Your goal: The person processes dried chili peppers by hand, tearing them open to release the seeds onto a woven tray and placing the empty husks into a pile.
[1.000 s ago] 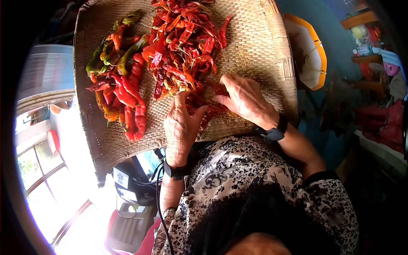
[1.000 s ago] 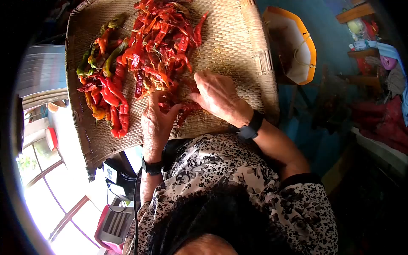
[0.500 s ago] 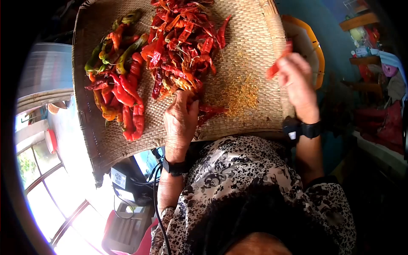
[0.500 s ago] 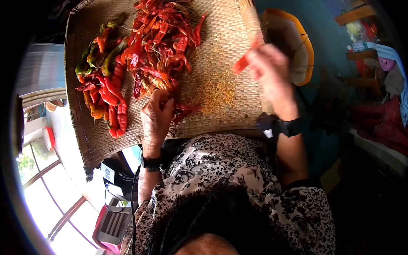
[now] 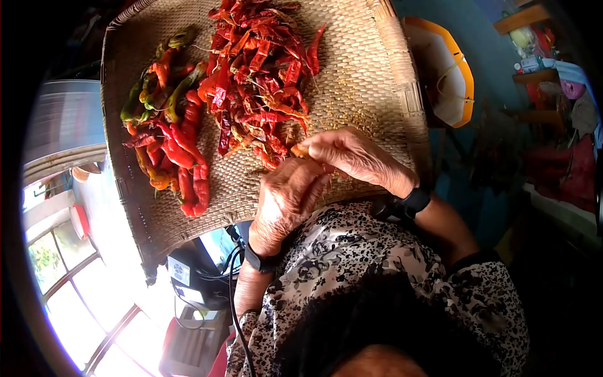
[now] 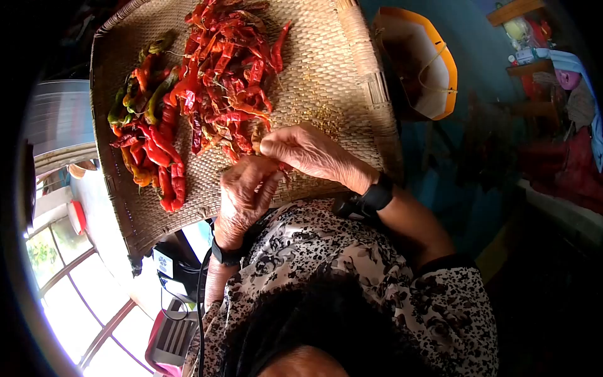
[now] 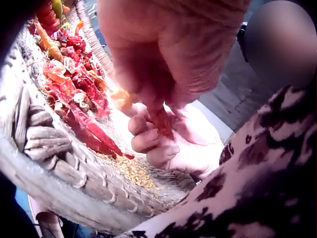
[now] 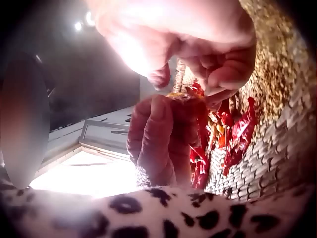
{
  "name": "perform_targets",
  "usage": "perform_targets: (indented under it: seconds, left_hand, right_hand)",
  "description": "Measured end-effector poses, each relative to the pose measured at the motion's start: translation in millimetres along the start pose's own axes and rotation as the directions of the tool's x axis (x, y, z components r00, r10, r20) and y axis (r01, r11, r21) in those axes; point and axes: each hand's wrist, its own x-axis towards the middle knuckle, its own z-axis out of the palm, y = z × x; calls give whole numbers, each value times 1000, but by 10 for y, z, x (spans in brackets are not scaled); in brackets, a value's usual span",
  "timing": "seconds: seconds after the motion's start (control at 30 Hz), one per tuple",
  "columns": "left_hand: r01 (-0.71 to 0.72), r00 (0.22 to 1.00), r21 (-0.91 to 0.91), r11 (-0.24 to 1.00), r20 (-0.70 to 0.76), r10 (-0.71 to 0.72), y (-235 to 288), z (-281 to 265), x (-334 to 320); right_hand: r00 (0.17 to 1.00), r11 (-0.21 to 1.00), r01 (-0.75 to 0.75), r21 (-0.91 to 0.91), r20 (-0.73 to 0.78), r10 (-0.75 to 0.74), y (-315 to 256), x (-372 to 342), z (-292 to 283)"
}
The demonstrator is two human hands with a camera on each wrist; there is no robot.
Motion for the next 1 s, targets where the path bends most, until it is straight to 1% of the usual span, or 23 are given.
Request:
perform_targets:
  seconds: [0.03,0.07,0.13,0.17,0.23,0.3,0.33,0.37,0.43,0.47,0.5,0.57,0.63,0.7,0.73,0.77,0.8,0.83,0.87,0.9,0.93,0.97,1.0]
  left_hand:
    - [-80,996,-19,997,28,81,19,15,9]
    - [-81,996,-20,997,27,81,31,34,12]
    - [-82,989,-31,996,124,85,52,80,8]
    - [-82,982,-35,996,170,87,54,89,3]
    - [-102,974,-30,994,200,106,40,85,12]
    - [-166,969,25,986,189,158,13,75,5]
    - [-160,979,0,987,131,159,-38,86,-17]
    - [-159,979,3,987,132,157,-101,96,-34]
    - [-59,994,38,998,-94,63,-208,89,-52]
    - [134,988,91,987,-85,-127,-133,-9,-48]
    - [187,976,194,963,-144,-161,-231,0,-59]
    - [279,947,228,933,-223,-229,-226,-38,-23]
    - [290,951,281,915,-195,-242,-225,-37,3]
    - [298,952,332,895,-168,-254,-251,-14,5]
    - [271,961,390,880,-160,-225,-291,23,-10]
    - [243,969,446,861,-151,-196,-311,41,-8]
    - [289,957,441,850,-150,-248,-309,52,0]
    - [290,957,443,849,-149,-249,-316,54,6]
    - [308,951,448,839,-163,-262,-323,54,14]
    - [326,945,453,830,-176,-275,-328,51,18]
    - [323,946,456,829,-174,-274,-322,42,20]
    - [331,942,387,861,-178,-283,-312,25,22]
    - [338,939,315,887,-183,-292,-306,13,19]
  right_hand:
    - [1000,1000,-1,-1,0,1,-19,2,-2]
    - [995,993,-100,60,15,99,-43,-2,-8]
    - [965,937,-261,234,50,256,-133,-26,-27]
    - [965,937,-261,232,53,256,-87,-39,-33]
    - [1000,998,-28,60,3,28,70,-72,-51]
    - [999,999,-11,-39,-49,9,104,-146,-146]
    - [990,992,-89,93,-98,98,8,-189,-219]
    - [972,961,-158,227,-136,192,-84,-231,-287]
    - [957,950,75,303,-291,18,-72,-265,-427]
    - [939,919,88,384,-339,51,-80,-319,-553]
    - [920,882,106,460,-381,88,-107,-379,-699]
    - [828,839,278,469,-560,39,-238,-440,-964]
    - [754,530,531,661,-654,61,-55,-537,-1428]
    - [808,157,572,805,-586,58,11,-685,-1708]
    - [817,58,555,830,-556,154,-39,-707,-1667]
    - [773,112,584,804,-593,225,3,-693,-1628]
    - [792,223,542,810,-581,188,36,-657,-1540]
    - [812,331,496,803,-564,153,70,-603,-1404]
    - [804,421,464,779,-570,168,92,-532,-1217]
    - [763,582,386,715,-602,234,77,-442,-989]
    - [790,743,271,612,-582,191,15,-345,-747]
    - [831,930,116,348,-548,102,16,-279,-571]
    - [913,978,77,194,-408,9,20,-208,-425]
